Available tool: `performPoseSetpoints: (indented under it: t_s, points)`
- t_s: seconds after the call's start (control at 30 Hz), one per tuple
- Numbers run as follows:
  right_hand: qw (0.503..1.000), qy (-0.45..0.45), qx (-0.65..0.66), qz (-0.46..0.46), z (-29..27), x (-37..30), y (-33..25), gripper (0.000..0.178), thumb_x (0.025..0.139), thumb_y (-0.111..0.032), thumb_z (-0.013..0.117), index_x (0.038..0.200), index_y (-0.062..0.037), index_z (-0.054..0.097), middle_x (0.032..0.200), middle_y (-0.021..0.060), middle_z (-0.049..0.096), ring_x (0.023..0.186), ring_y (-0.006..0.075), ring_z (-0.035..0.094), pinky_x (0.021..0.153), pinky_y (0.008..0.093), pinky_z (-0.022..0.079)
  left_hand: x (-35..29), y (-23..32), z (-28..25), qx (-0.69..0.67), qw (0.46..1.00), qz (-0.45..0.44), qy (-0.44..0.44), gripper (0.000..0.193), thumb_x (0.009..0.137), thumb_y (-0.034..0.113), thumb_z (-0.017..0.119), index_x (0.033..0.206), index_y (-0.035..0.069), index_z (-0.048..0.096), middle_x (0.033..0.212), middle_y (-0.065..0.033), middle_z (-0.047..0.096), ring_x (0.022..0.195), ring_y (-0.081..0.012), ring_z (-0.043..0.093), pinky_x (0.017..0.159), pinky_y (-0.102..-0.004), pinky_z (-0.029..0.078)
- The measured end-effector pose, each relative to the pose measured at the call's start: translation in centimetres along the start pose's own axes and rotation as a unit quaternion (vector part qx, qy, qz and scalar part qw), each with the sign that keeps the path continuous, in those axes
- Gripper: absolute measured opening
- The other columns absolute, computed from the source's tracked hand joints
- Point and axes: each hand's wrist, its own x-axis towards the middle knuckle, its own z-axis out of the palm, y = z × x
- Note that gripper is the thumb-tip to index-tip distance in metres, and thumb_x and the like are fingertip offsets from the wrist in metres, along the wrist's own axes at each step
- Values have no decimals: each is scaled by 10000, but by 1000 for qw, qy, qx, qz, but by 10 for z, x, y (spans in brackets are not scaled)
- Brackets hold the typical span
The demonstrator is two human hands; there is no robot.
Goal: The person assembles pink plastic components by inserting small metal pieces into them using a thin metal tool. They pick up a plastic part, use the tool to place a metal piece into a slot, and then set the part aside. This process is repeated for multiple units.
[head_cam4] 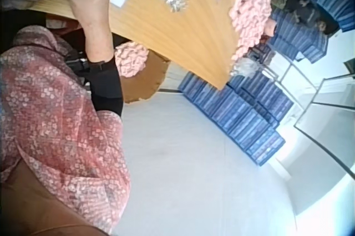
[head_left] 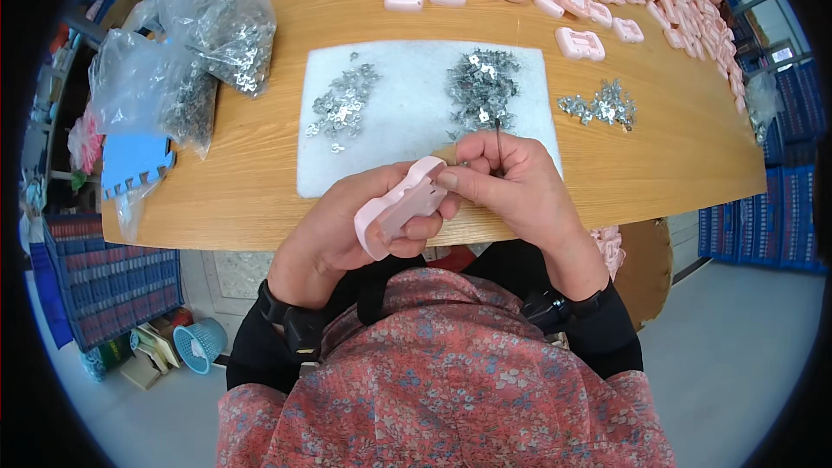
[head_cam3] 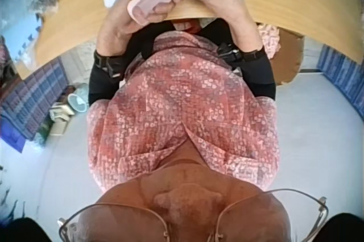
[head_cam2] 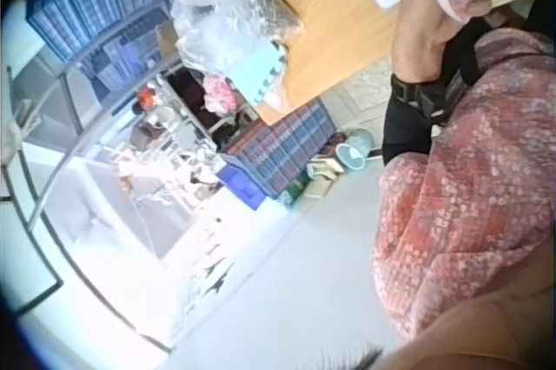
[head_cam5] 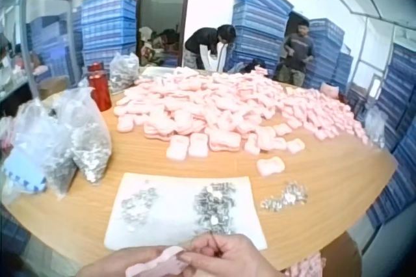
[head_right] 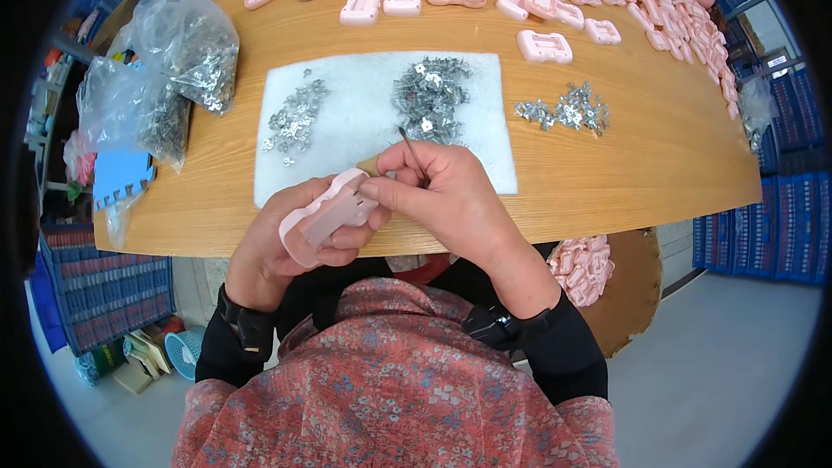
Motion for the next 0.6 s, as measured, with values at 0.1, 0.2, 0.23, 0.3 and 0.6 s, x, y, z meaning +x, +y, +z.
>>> performPoseSetpoints:
  t_s: [0.1,0.2,0.23,0.3,0.6]
  points:
    - [999,31,8,-32,-4,-4,2,162,877,-91,736,989,1,663,720,-74,544,662,5,480,622,174,412,1,0,-3,-31,999,4,-14,431,1014,278,399,1318,-12,497,998,-127,586,696,-126,501,518,-221,372]
    - [994,70,8,-84,-2,-11,6,150,873,-75,735,991,-11,666,736,-71,552,659,10,477,612,181,407,1,0,-8,-31,999,31,-14,460,1004,283,392,1333,-19,499,1040,-143,603,707,-153,509,570,-249,393]
    - [992,75,4,-104,2,-15,6,150,871,-69,734,993,-16,667,737,-67,552,654,11,476,603,185,403,1,0,-7,-25,999,44,-10,468,1000,283,391,1338,-22,500,1055,-147,608,712,-163,512,591,-260,402]
    - [987,71,-39,-137,5,-22,5,159,867,-58,732,1007,-20,668,737,-51,551,644,15,475,586,197,402,3,0,-2,-25,998,63,-3,481,995,285,392,1346,-26,497,1061,-141,618,718,-176,509,616,-280,399]
    - [945,107,-187,-248,13,-23,-3,209,862,-60,710,1062,-18,667,719,42,558,586,92,486,547,255,430,12,-5,7,10,998,67,-11,383,1000,309,442,1195,-3,547,887,-64,577,698,-167,466,595,-296,353]
